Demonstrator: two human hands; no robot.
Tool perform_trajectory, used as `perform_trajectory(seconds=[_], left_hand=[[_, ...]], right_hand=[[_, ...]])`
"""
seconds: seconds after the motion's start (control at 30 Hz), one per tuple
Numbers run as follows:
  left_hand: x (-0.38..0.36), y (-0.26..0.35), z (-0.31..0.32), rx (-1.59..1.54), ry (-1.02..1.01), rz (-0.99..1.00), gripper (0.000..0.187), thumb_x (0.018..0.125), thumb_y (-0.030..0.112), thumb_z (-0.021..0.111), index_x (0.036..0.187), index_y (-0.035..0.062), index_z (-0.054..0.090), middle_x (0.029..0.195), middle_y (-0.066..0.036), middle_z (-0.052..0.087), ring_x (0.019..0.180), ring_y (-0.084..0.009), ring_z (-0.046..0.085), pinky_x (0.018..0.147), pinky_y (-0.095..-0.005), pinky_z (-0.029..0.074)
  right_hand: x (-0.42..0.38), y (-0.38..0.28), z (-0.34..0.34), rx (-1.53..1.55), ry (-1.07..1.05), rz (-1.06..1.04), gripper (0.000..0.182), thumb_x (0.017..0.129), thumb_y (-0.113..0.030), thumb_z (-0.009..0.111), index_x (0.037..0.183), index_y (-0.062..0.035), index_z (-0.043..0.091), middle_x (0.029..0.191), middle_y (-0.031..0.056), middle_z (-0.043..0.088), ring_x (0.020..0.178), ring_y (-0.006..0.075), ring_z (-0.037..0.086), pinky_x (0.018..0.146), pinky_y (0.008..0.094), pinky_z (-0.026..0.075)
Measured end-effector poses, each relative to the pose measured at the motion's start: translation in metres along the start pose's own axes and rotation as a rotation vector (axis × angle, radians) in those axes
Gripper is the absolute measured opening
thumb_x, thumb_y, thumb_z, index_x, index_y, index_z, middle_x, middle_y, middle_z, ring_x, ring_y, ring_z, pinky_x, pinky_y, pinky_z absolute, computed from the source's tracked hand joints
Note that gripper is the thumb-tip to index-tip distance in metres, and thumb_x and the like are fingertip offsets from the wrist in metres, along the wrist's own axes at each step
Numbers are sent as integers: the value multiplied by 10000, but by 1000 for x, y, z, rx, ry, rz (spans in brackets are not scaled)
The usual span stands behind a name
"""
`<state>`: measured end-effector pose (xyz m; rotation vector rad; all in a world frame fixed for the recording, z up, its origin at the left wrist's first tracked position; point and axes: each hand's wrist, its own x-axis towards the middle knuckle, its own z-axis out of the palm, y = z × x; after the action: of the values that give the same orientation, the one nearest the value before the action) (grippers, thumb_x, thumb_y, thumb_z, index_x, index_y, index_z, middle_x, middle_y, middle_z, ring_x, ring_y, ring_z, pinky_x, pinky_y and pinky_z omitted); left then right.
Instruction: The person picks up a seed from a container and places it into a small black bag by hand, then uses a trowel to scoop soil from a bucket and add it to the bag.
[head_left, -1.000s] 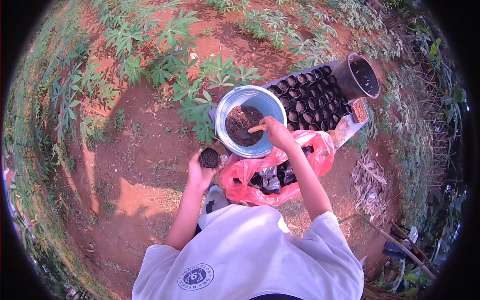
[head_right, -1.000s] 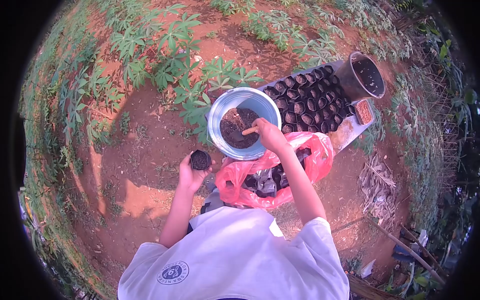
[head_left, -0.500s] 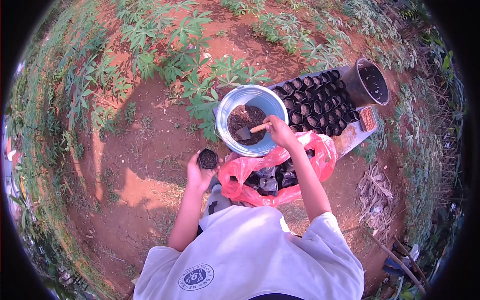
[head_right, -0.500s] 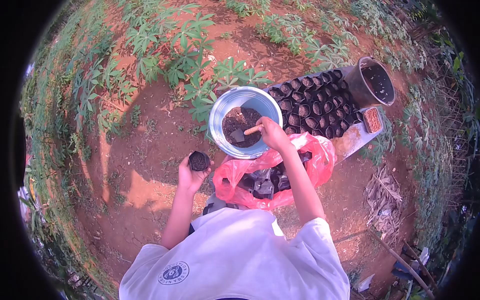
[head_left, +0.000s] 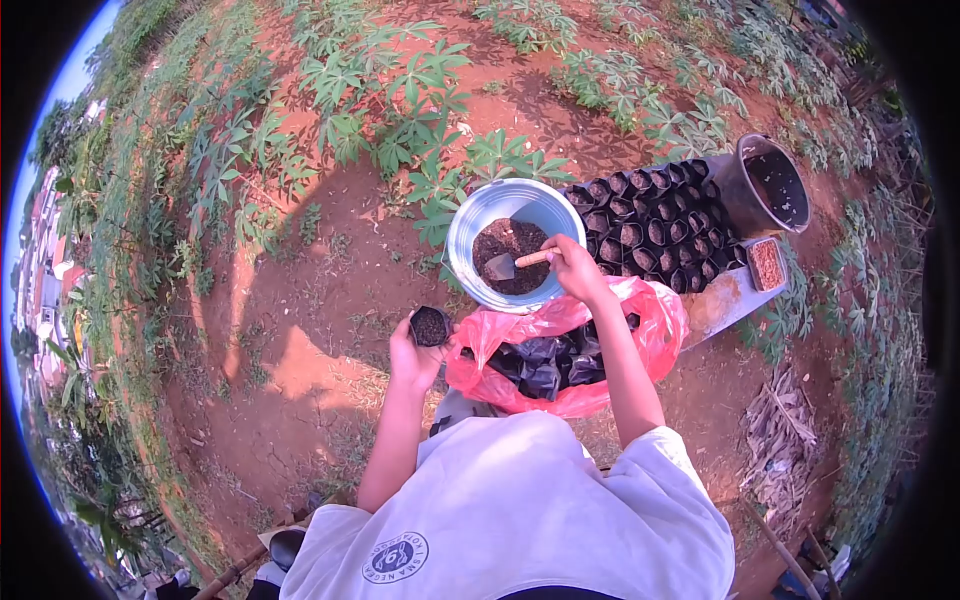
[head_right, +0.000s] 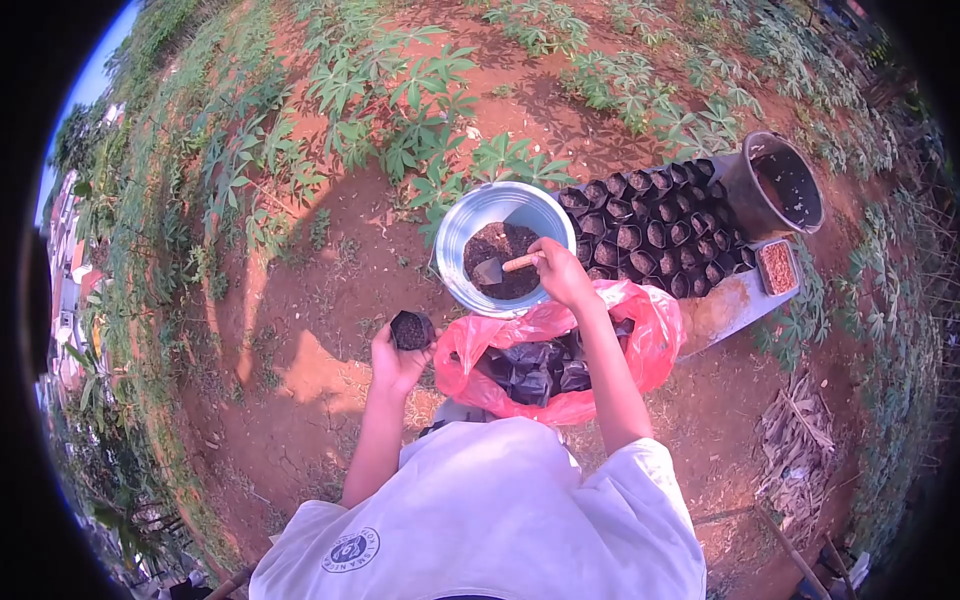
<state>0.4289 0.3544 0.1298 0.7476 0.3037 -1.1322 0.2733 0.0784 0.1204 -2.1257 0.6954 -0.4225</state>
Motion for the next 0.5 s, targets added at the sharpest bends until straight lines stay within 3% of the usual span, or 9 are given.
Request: perform_trajectory(seconds=[0.1,0.17,0.37,0.5], left_hand=[[-8,-6,5,-16,11,20,401,957,325,305,1030,5,535,944,-154,624,865,-322,622,709,-424,520],[-13,-9,9,-30,21,37,400,957,323,302,1029,6,534,944,-152,622,863,-320,622,708,-424,522],[-20,-23,22,-57,-12,55,383,951,299,285,1019,11,528,950,-154,618,868,-316,627,719,-423,530],[-20,-33,32,-36,-9,82,371,944,270,282,1062,-8,498,973,-188,602,912,-335,616,802,-456,536]], right_hand=[[-5,-3,-7,54,-1,63,122,874,-31,516,986,4,547,782,149,576,737,266,591,691,354,459],[-9,-7,-12,185,21,87,125,891,-38,499,998,2,549,768,113,571,694,198,569,668,325,461],[-24,-8,-30,297,60,64,126,916,-57,503,1015,3,554,773,60,575,691,134,553,659,284,460],[-36,-13,-47,353,92,40,124,932,-75,510,1020,-2,555,774,41,576,684,99,539,644,254,451]])
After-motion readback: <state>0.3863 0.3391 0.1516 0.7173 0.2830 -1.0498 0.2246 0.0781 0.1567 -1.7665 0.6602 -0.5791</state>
